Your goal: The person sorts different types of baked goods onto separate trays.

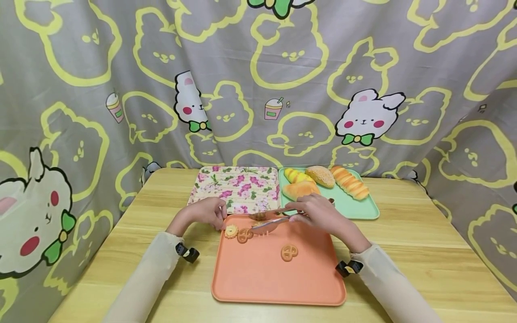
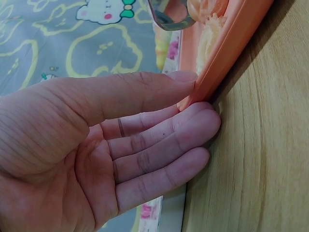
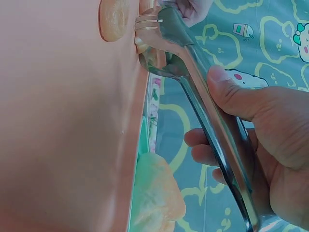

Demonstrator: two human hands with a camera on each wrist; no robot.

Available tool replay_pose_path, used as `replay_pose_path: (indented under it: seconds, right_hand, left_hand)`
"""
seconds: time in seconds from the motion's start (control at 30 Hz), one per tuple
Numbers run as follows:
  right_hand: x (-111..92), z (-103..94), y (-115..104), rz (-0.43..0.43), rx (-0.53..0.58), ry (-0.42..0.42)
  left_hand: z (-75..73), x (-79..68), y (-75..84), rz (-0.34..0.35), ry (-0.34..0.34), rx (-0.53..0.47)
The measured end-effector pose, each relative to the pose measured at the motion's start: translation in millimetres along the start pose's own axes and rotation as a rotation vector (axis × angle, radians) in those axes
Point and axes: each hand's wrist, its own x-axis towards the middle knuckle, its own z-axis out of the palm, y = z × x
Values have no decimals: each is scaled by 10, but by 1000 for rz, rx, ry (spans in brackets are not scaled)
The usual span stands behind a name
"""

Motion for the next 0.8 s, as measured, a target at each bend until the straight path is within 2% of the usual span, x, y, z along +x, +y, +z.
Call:
replay_pose_path:
  seconds: [0.3, 0.8]
  right_hand:
    - [1, 2, -6, -8, -43, 46]
    - [-19, -105, 11, -22, -65, 114]
  left_hand:
    - [5, 2, 1, 1, 8, 14]
    - [14, -14, 24, -3, 17, 25]
